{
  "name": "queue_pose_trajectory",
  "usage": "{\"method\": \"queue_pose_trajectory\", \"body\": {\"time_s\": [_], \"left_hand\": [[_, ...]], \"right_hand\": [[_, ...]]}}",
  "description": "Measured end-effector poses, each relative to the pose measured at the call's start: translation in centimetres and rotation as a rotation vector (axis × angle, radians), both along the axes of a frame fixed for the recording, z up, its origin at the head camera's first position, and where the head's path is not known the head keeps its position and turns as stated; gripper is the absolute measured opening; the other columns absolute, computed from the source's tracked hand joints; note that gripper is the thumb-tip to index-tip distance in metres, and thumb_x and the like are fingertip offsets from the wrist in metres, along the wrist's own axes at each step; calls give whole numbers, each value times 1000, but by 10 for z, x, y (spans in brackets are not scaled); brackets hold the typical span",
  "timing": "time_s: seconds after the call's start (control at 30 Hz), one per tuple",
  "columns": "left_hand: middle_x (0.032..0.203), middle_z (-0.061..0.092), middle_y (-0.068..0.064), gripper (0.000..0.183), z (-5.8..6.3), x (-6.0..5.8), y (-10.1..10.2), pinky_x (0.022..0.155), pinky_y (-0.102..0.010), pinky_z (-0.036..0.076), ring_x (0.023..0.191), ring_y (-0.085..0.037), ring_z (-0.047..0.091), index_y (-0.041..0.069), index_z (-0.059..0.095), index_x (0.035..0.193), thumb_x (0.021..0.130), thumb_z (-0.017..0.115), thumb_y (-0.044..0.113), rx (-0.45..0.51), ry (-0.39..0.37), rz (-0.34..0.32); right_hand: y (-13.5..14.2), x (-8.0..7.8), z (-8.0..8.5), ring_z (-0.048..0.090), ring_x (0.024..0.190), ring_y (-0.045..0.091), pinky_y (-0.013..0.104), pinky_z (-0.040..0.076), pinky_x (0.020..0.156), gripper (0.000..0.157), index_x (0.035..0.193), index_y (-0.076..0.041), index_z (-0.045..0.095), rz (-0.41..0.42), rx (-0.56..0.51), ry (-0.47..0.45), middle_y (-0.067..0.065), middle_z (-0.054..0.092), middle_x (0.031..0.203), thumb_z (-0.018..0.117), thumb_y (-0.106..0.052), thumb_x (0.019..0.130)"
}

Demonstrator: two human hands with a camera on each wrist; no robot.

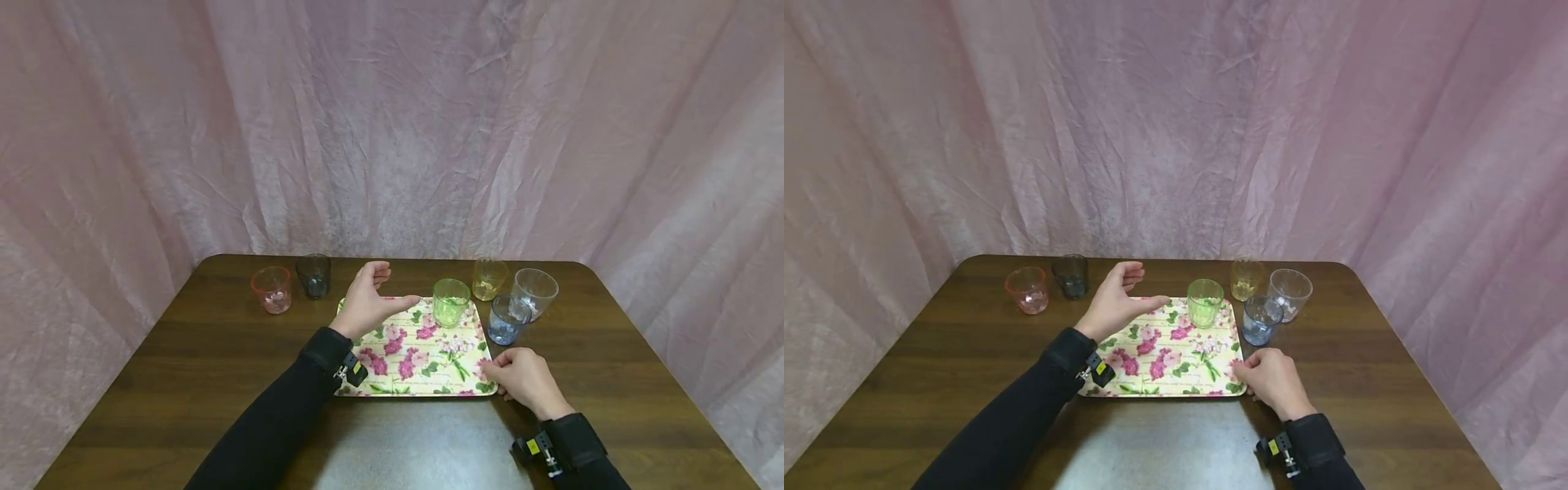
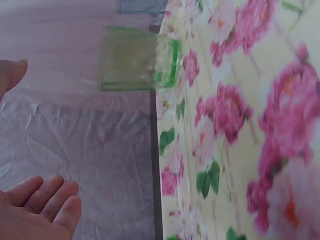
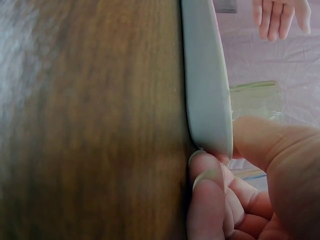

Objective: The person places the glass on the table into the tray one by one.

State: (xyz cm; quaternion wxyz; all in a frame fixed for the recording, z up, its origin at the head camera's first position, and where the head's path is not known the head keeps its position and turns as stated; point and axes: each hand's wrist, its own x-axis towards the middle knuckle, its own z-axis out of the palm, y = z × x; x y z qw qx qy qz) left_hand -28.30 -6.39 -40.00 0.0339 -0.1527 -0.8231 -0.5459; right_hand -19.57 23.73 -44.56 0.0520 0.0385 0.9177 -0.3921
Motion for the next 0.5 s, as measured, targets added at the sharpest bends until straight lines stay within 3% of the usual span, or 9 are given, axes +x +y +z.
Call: {"method": "queue_pose_trajectory", "body": {"time_s": [0.5], "left_hand": [[138, 41, -10, 89, 8, -3, -42, 107, -38, 38, 126, -23, 39, 11, 34, 146, 81, 80, 48, 6, 17, 63]], "right_hand": [[-1, -1, 1, 60, 52, 18, 30, 55, 47, 25, 78, -8, 70, -5, 1, -16, 3, 63, 61, 75, -30, 91]]}}
